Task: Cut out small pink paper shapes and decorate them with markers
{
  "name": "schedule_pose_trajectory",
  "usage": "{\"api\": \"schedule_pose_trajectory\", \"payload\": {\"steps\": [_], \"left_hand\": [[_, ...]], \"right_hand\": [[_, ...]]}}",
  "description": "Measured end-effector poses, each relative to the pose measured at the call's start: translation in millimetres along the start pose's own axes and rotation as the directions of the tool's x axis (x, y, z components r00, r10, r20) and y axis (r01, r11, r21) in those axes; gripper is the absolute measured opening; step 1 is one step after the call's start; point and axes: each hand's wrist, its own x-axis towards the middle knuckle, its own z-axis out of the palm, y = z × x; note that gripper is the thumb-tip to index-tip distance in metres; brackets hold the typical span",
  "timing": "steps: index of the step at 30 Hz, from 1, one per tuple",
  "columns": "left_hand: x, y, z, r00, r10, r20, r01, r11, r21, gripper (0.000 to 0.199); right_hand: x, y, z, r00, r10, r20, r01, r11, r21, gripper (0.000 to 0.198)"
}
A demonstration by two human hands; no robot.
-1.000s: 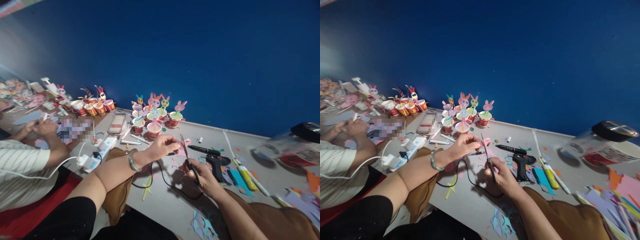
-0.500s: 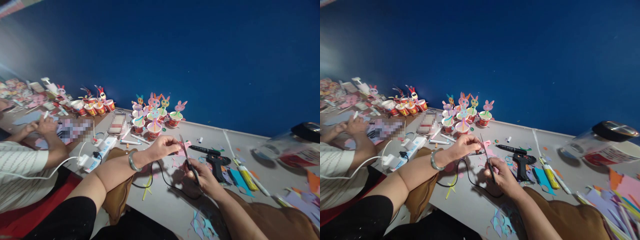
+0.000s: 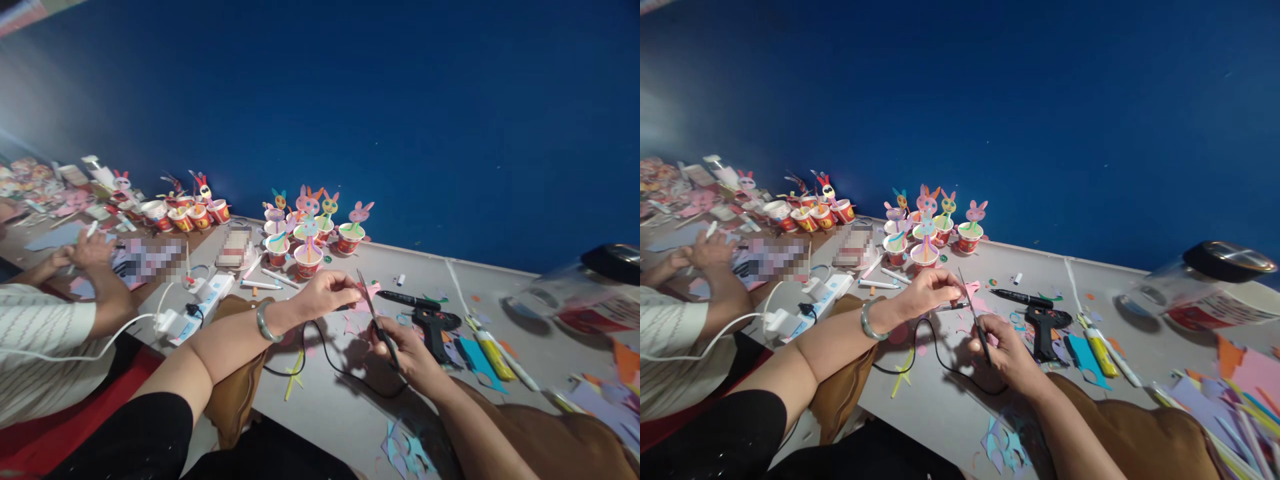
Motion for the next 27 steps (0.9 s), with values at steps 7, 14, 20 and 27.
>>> {"api": "schedule_pose_trajectory", "payload": {"steps": [7,14,20,27], "left_hand": [[0.8,-0.7,-0.4,1.0,0.003,-0.02,-0.003,1.0,0.004,0.016],[-2.8,-0.3,-0.1,0.999,0.025,0.025,-0.025,0.999,0.019,0.024],[-2.2,-1.2,-0.1,0.999,0.033,0.026,-0.033,0.999,0.003,0.021],[-2.8,0.0,0.2,1.0,0.019,0.01,-0.02,1.0,0.022,0.019]], "right_hand": [[0.8,2.2,1.1,1.0,-0.004,-0.016,0.004,1.0,0.002,0.059],[1.1,2.4,2.1,1.0,-0.006,-0.026,0.006,1.0,0.014,0.059],[0.7,1.6,2.6,1.0,-0.008,-0.016,0.008,1.0,0.03,0.059],[0.6,-0.8,2.8,1.0,-0.015,-0.006,0.015,1.0,0.025,0.061]]}}
